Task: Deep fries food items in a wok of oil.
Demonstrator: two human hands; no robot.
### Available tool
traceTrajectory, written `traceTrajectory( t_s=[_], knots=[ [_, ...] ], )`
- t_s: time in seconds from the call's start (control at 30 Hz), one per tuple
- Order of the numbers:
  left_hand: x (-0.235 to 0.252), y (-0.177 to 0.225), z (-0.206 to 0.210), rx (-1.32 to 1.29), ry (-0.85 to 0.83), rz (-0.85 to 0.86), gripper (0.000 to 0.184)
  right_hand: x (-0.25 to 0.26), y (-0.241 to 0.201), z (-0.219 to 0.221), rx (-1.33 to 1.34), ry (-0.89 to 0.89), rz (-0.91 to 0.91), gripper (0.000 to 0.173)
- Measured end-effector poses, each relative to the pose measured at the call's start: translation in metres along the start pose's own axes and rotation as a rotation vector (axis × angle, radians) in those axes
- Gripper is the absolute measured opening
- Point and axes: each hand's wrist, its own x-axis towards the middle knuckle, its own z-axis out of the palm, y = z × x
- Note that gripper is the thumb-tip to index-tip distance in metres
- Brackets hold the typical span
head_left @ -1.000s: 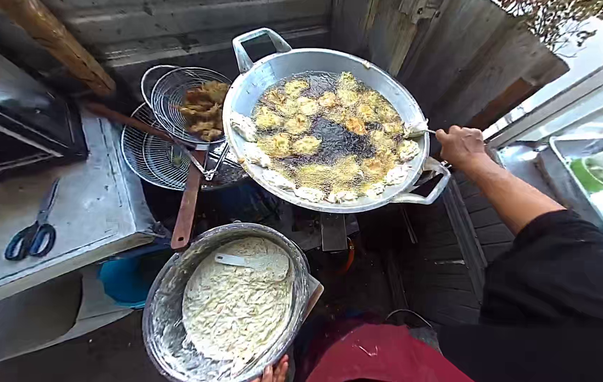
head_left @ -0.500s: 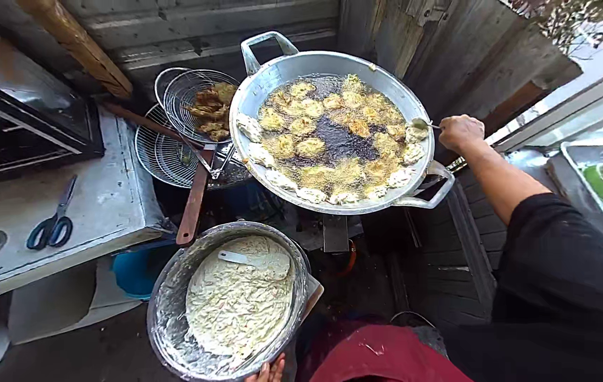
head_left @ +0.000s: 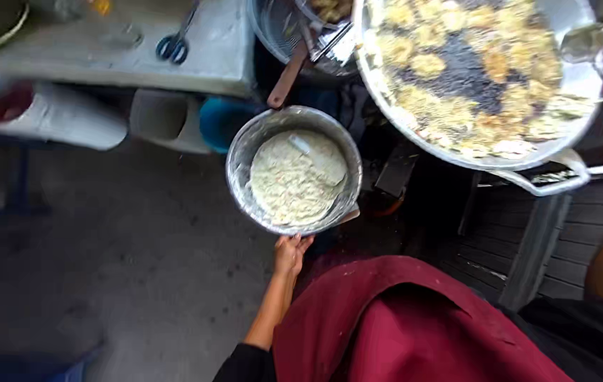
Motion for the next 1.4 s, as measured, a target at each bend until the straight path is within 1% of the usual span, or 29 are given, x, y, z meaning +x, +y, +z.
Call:
traceTrajectory(
  t_s=[0.03,0.07,0.13,0.17,0.2,0.27,0.3,0.33,0.37,0.4,0.47,0.53,0.6,0.67,0.77,0.83,0.93,1.0,1.07,1.2,1.27,1.33,1.4],
  knots=[
    [0.005,0.002,0.006,-0.016,-0.013,-0.004,0.021,-0.019,-0.043,0.014,0.065,-0.015,0.027,0.036],
    [0.006,0.003,0.007,-0.033,-0.026,-0.004,0.021,-0.037,-0.080,0.034,0.062,-0.087,-0.005,0.034],
    [0.005,0.002,0.005,-0.060,-0.032,-0.004,0.022,-0.074,-0.151,0.088,-0.051,-0.321,-0.135,0.032],
    [0.004,0.001,0.005,-0.069,-0.029,-0.003,0.022,-0.086,-0.178,0.122,-0.144,-0.443,-0.217,0.031],
    [0.004,0.000,0.005,-0.078,-0.024,0.000,0.021,-0.094,-0.198,0.159,-0.272,-0.558,-0.285,0.032],
    [0.003,0.000,0.005,-0.089,-0.023,0.013,0.020,-0.105,-0.227,0.234,-0.510,-0.760,-0.372,0.044],
    [0.002,-0.001,0.005,-0.092,-0.025,0.020,0.019,-0.109,-0.233,0.266,-0.587,-0.838,-0.412,0.043],
    [0.002,-0.001,0.005,-0.095,-0.031,0.024,0.019,-0.112,-0.236,0.291,-0.656,-0.907,-0.463,0.034],
    [0.001,-0.001,0.005,-0.100,-0.030,0.028,0.019,-0.115,-0.239,0.306,-0.727,-0.978,-0.502,0.025],
    [0.001,-0.001,0.006,-0.109,-0.031,0.028,0.019,-0.117,-0.241,0.312,-0.789,-1.042,-0.527,0.020],
    [0.001,-0.003,0.004,-0.123,-0.038,0.020,0.021,-0.120,-0.239,0.302,-0.863,-1.102,-0.538,0.017],
    [0.002,-0.005,0.003,-0.136,-0.044,0.019,0.023,-0.110,-0.236,0.285,-0.910,-1.073,-0.556,0.016],
    [0.003,-0.005,0.004,-0.145,-0.041,0.021,0.021,-0.100,-0.241,0.279,-0.929,-1.006,-0.596,0.019],
    [0.002,-0.005,0.003,-0.149,-0.040,0.015,0.021,-0.105,-0.243,0.292,-0.903,-1.005,-0.635,0.022],
    [0.002,-0.003,0.003,-0.152,-0.046,0.007,0.020,-0.118,-0.234,0.311,-0.886,-1.096,-0.685,0.016],
    [0.003,-0.003,0.003,-0.153,-0.048,0.003,0.020,-0.116,-0.227,0.298,-0.890,-1.075,-0.674,0.013],
    [0.005,-0.005,0.002,-0.147,-0.055,-0.006,0.021,-0.101,-0.229,0.275,-0.922,-0.990,-0.588,0.018],
    [0.005,-0.006,0.001,-0.135,-0.059,-0.012,0.022,-0.100,-0.220,0.284,-0.921,-0.966,-0.514,0.020],
    [0.006,-0.004,0.002,-0.144,-0.066,-0.009,0.022,-0.105,-0.208,0.300,-0.890,-0.989,-0.486,0.021],
    [0.007,-0.007,0.002,-0.158,-0.062,-0.006,0.022,-0.112,-0.200,0.315,-0.732,-1.107,-0.443,0.027],
    [0.008,-0.007,0.002,-0.155,-0.061,-0.005,0.022,-0.111,-0.195,0.321,-0.554,-1.151,-0.413,0.031],
    [0.008,-0.005,0.002,-0.151,-0.061,-0.009,0.023,-0.110,-0.187,0.331,-0.319,-1.186,-0.360,0.031],
    [0.008,-0.005,0.003,-0.141,-0.060,-0.012,0.022,-0.112,-0.184,0.340,-0.099,-1.211,-0.213,0.029]
  ],
)
